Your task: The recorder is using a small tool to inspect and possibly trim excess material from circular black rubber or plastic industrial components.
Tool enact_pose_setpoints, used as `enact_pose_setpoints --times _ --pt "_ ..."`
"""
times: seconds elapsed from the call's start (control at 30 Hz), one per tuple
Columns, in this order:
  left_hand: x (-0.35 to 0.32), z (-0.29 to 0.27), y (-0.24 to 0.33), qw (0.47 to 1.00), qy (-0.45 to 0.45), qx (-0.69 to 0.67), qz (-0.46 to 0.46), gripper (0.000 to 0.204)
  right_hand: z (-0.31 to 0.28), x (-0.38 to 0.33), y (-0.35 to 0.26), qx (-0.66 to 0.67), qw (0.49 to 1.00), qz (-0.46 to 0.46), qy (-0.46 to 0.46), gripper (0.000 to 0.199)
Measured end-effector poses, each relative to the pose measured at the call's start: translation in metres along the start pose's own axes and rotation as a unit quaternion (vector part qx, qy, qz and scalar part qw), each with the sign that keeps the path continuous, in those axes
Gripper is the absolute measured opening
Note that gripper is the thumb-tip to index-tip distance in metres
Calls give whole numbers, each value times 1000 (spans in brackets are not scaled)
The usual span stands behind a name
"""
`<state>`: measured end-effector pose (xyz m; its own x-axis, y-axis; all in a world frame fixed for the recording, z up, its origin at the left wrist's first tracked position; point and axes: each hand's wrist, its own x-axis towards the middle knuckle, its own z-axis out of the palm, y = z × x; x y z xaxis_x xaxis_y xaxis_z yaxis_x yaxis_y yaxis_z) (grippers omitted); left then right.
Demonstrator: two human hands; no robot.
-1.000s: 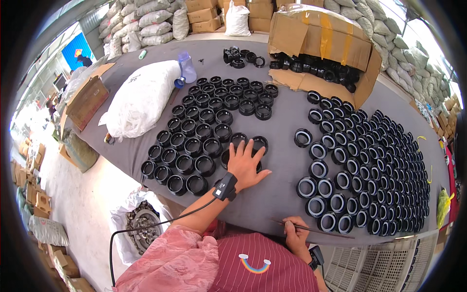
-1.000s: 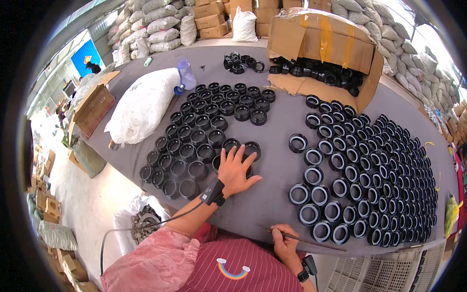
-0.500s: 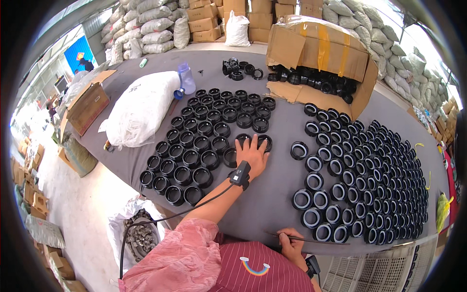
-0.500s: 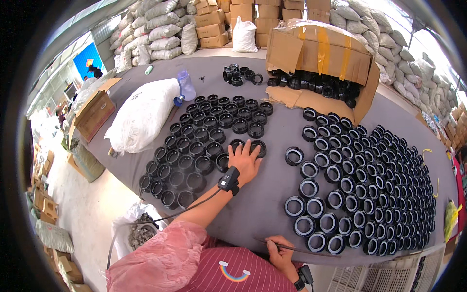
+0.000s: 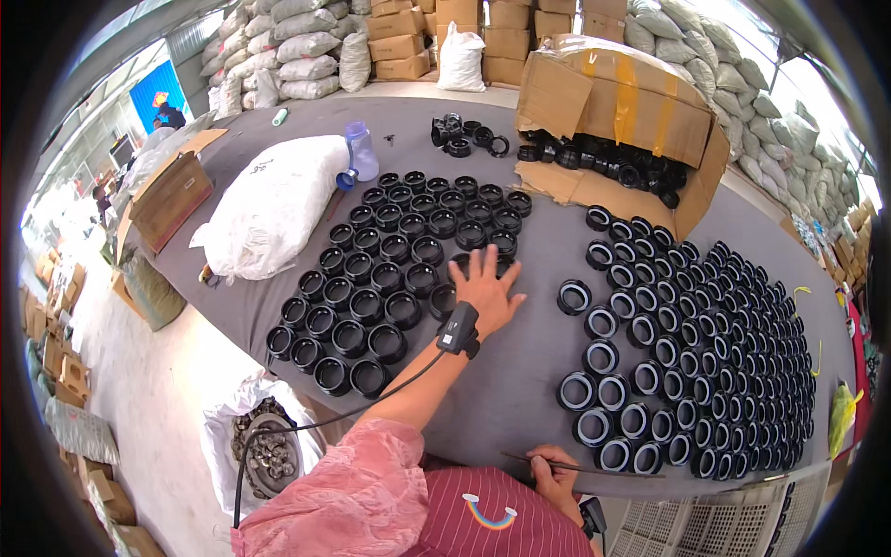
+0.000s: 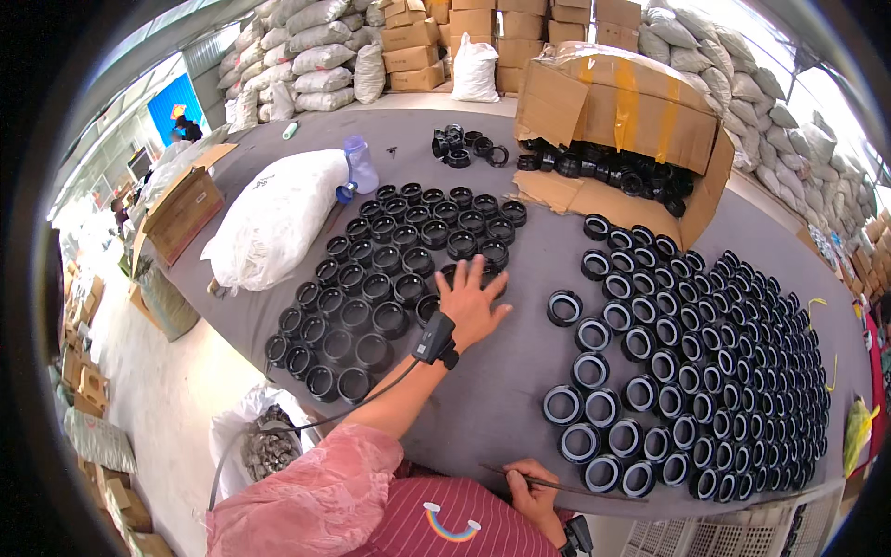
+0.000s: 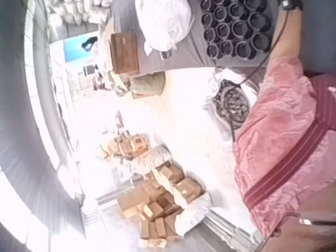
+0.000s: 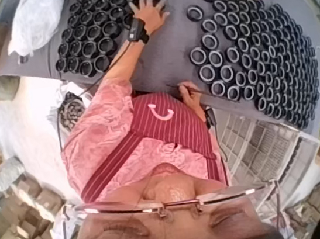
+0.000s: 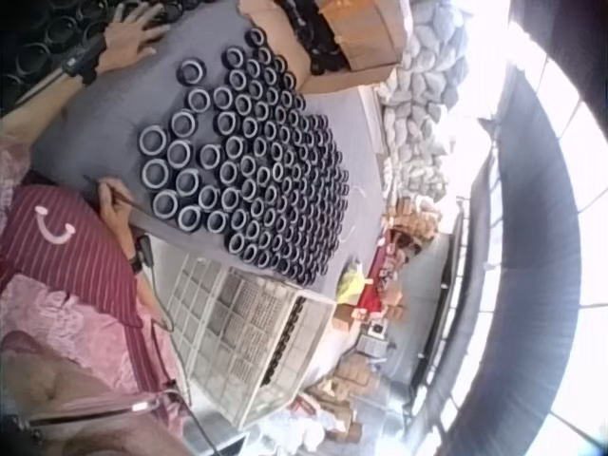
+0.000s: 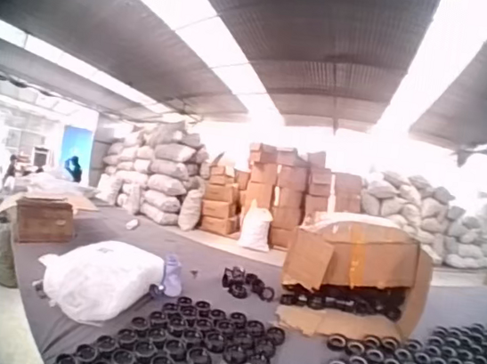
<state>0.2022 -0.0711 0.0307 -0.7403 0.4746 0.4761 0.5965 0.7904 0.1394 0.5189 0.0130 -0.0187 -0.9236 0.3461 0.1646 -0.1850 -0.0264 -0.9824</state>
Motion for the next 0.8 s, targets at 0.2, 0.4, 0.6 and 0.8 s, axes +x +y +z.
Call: enact_pose_setpoints --times 0.2,0.4,0.6,0.8 --pt "4 14 -11 992 -105 11 66 57 0 0 2 -2 1000 -10 -3 9" --pt "15 11 -17 995 -81 -11 50 64 -1 -1 0 -2 1000 1 -3 10" --pt "-48 -43 -11 998 -30 -37 -44 76 2 -1 1 8 1000 13 15 10" --pt "-89 -36 -19 988 -66 -124 -62 85 3 -2 0 -14 1000 15 5 9"
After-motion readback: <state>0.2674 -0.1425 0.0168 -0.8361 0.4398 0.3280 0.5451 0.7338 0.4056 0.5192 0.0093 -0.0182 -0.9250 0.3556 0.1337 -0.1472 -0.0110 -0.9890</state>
